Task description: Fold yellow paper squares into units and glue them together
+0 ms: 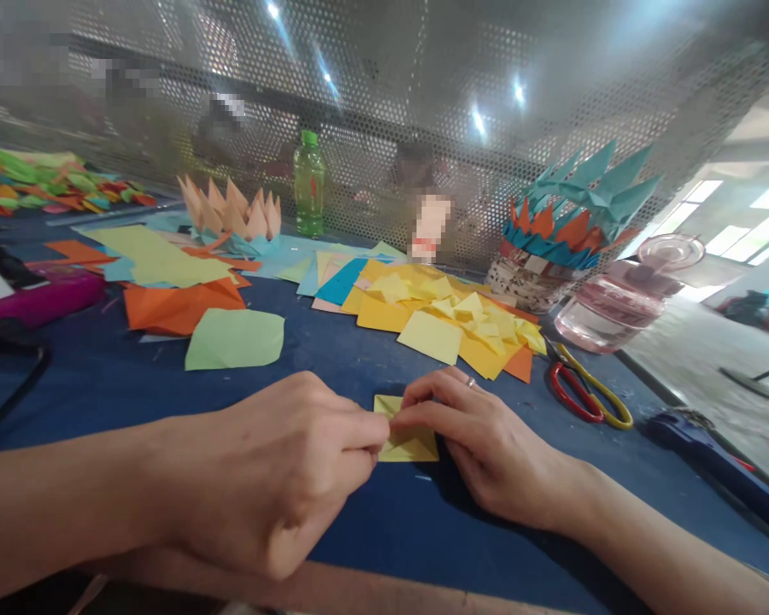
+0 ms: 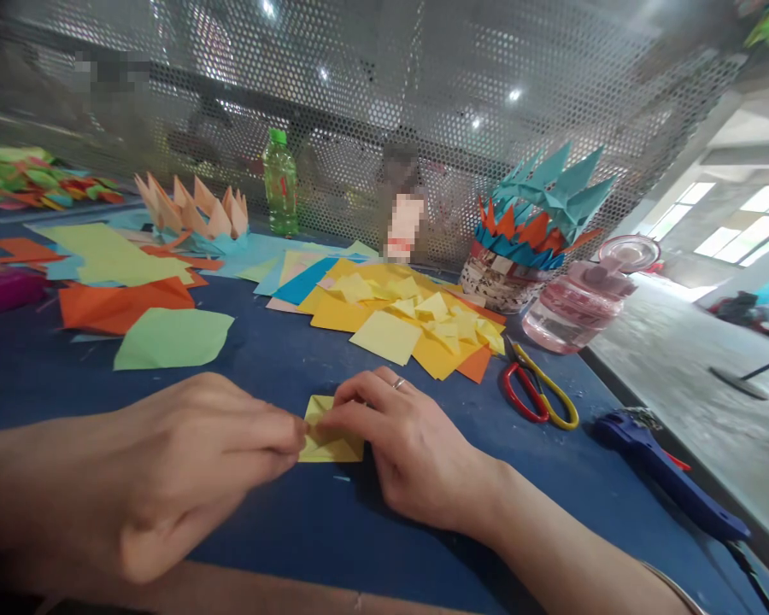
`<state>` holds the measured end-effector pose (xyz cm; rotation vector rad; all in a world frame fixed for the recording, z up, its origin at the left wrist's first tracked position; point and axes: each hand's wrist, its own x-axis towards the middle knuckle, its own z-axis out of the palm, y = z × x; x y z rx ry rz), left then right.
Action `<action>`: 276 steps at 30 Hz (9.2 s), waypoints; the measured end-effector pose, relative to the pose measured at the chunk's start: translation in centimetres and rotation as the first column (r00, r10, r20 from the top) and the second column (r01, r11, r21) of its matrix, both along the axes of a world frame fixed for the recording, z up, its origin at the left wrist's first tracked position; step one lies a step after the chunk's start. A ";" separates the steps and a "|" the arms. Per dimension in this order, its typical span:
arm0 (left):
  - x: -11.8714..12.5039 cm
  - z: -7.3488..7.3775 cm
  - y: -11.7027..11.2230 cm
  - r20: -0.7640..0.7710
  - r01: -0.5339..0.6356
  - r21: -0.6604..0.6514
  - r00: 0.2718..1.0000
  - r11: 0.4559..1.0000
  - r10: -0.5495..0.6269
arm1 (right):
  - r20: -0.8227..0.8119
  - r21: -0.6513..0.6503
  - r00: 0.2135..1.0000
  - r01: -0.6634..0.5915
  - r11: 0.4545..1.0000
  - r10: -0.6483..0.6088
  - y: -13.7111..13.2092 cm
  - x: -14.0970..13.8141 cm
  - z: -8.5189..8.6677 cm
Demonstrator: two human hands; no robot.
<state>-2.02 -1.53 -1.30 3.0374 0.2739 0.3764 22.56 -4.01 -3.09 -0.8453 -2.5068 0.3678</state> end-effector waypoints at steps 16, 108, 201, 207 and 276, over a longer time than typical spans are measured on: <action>0.3 -0.4 0.6 0.084 0.048 0.092 0.995 0.995 -0.056 | 0.030 -0.036 0.995 0.099 0.994 -0.098 0.2 0.1 0.6; 0.5 -0.5 0.5 0.048 -0.017 0.060 0.999 0.998 0.014 | 0.112 0.096 0.992 0.051 0.994 -0.061 0.6 1.1 0.6; 0.9 -1.2 0.8 -0.016 -0.075 0.023 0.997 0.997 0.076 | 0.062 0.113 0.998 -0.021 0.993 0.014 0.3 0.7 0.6; 0.8 -1.2 0.7 -0.047 -0.094 0.009 0.994 0.995 0.095 | 0.096 0.143 0.995 -0.047 0.989 0.034 0.3 0.7 0.7; 0.5 -0.7 0.9 0.110 -0.104 0.090 0.990 0.990 0.094 | -0.029 -0.034 0.994 0.103 0.994 -0.104 0.4 0.9 0.7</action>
